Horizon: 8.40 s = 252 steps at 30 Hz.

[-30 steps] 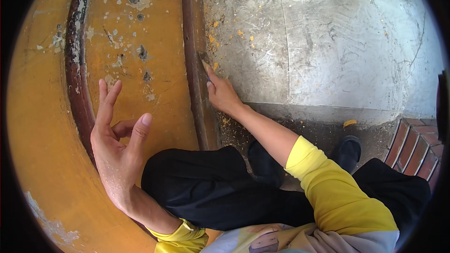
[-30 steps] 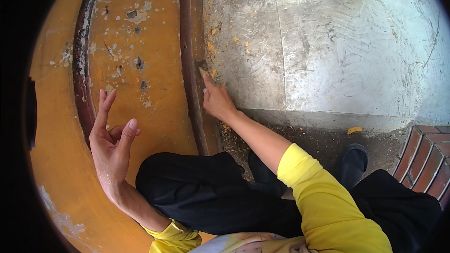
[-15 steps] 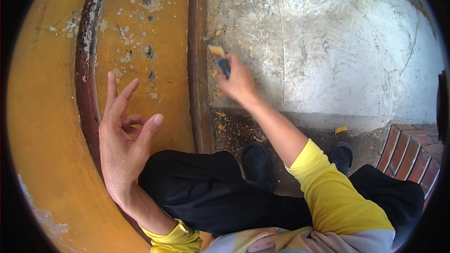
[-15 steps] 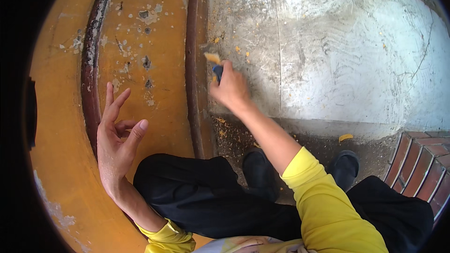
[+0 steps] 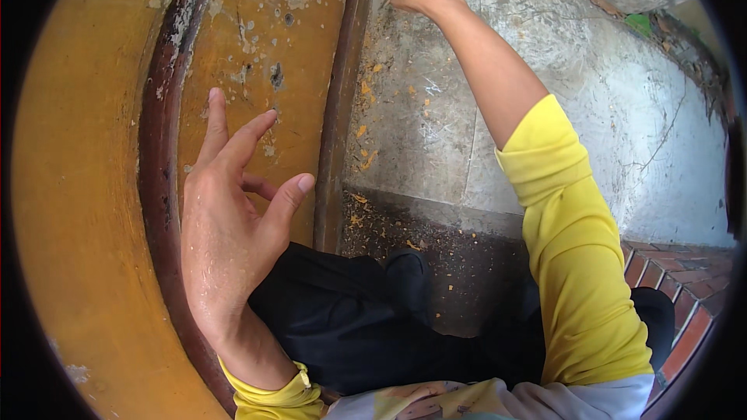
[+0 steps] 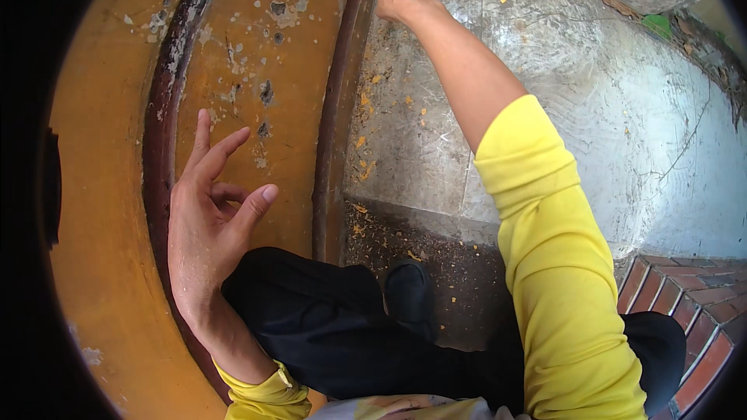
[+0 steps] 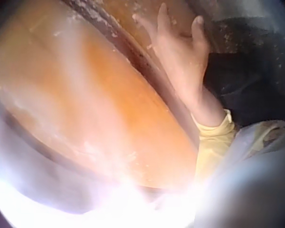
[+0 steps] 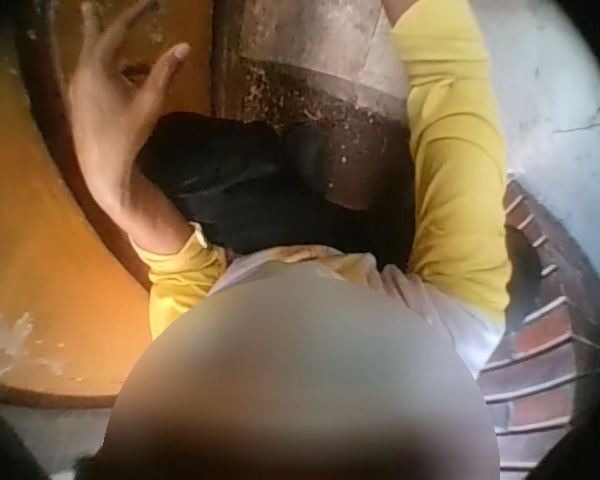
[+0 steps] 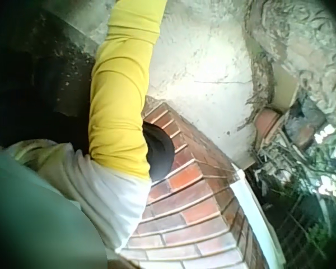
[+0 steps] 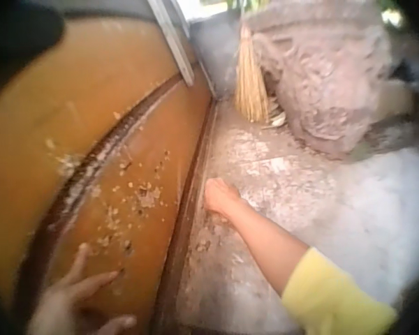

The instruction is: The person scrapes old paint or rust from a metal door frame with a hand scraper.

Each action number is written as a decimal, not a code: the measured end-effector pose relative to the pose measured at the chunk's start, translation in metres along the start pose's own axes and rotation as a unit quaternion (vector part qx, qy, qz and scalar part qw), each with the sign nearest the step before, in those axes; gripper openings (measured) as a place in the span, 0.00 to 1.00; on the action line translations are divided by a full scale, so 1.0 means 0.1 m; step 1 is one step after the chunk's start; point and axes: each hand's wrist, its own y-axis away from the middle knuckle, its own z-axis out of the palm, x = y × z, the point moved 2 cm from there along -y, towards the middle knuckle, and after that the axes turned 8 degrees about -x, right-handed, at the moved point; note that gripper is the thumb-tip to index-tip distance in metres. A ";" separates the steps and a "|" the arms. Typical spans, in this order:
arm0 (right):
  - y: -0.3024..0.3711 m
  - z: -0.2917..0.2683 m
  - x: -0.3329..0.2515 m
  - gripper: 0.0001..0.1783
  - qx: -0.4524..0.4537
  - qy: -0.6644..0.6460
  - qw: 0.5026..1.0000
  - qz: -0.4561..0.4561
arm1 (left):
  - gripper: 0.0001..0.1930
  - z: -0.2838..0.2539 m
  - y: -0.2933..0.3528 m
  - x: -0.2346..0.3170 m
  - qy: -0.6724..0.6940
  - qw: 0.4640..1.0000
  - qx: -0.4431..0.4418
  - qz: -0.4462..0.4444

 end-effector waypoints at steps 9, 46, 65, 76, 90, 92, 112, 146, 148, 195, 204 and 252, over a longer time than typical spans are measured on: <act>0.10 0.56 0.07 0.10 0.018 -0.043 0.999 -0.016 | 0.32 0.02 -0.05 -0.02 -0.001 0.999 -0.034 -0.006; 1.83 0.91 -0.61 0.06 -0.083 -0.131 0.975 -0.162 | 0.29 -0.05 0.03 -0.08 -0.037 0.999 -0.018 -0.018; 1.64 1.02 -0.38 0.06 0.032 -0.101 0.987 -0.125 | 0.27 -0.03 -0.04 -0.07 -0.066 0.997 -0.038 -0.002; 2.79 1.38 -0.56 0.17 0.041 -0.277 0.947 -0.159 | 0.27 -0.01 0.05 -0.18 -0.032 0.999 -0.025 0.002; 3.17 2.58 -1.42 0.30 0.043 -0.511 0.858 -0.037 | 0.28 -0.03 0.00 -0.08 -0.054 0.997 -0.048 0.009; 2.69 2.46 -1.29 0.30 0.044 -0.516 0.855 -0.020 | 0.28 -0.03 0.00 -0.08 -0.084 0.995 -0.050 0.002; 3.42 2.75 -1.43 0.28 0.056 -0.535 0.841 -0.061 | 0.28 -0.04 -0.03 -0.14 -0.099 0.994 -0.051 0.000; 3.17 1.97 -0.96 0.36 -0.067 -0.194 0.964 -0.171 | 0.28 0.02 0.01 -0.15 -0.077 0.996 -0.041 0.016; 3.43 2.05 -1.02 0.36 -0.107 -0.197 0.950 -0.216 | 0.28 0.01 0.02 -0.11 -0.078 0.996 -0.043 0.014; 2.93 2.01 -1.39 0.34 -0.103 -0.398 0.912 -0.008 | 0.30 0.04 0.02 -0.10 -0.067 0.997 -0.008 0.026; 1.31 1.59 -0.86 0.33 0.080 -0.351 0.931 0.062 | 0.30 0.01 0.00 -0.10 -0.029 0.999 -0.006 0.025; 0.44 1.11 -0.53 0.27 -0.005 -0.343 0.931 0.122 | 0.25 -0.01 -0.10 -0.02 0.030 0.998 0.043 -0.031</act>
